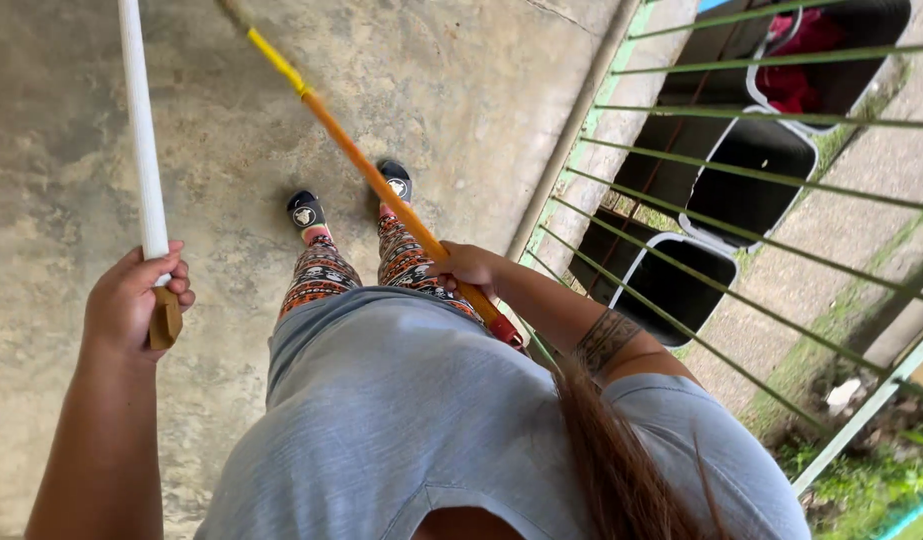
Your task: Sweeping a concrete balcony floor with a broom and dustpan.
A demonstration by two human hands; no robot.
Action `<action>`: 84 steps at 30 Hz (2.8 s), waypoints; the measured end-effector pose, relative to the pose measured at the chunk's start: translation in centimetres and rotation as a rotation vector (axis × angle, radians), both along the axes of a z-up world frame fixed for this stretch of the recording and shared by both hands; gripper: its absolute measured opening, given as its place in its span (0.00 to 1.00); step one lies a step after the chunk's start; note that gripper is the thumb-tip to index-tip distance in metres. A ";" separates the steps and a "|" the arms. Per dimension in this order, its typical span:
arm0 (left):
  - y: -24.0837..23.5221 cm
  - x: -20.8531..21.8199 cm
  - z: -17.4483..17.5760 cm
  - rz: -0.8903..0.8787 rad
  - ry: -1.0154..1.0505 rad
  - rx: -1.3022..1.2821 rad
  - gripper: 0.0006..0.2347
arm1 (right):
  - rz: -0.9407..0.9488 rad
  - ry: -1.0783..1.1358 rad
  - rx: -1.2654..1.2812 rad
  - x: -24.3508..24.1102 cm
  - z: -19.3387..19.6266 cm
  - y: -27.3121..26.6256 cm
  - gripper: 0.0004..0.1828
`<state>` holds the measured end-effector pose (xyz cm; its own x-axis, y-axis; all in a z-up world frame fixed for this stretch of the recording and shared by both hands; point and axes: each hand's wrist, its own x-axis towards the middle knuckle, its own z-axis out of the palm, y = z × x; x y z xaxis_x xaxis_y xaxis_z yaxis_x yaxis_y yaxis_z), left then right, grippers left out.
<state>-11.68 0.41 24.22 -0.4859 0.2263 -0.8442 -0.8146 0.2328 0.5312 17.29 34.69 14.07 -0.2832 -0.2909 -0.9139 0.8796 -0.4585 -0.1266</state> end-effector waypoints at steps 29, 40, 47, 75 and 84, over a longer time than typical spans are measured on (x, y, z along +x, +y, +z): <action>-13.7 -4.8 5.4 0.104 0.038 -0.297 0.06 | 0.180 0.121 0.311 -21.5 -1.6 -3.8 0.50; -25.1 -20.5 0.8 0.001 -0.024 -0.262 0.06 | 0.388 -0.021 -0.375 -37.5 -4.4 -27.6 0.38; -30.5 -25.6 2.6 -0.050 -0.101 -0.382 0.07 | 0.038 -0.076 -0.176 -41.5 -14.8 -18.2 0.26; -22.8 -48.2 2.6 -0.029 -0.093 -0.431 0.08 | 0.170 -0.124 -0.305 -70.7 -14.7 -20.3 0.24; -17.9 -56.8 1.6 -0.135 -0.069 -0.373 0.08 | 0.052 0.038 0.403 -74.5 -8.8 2.3 0.41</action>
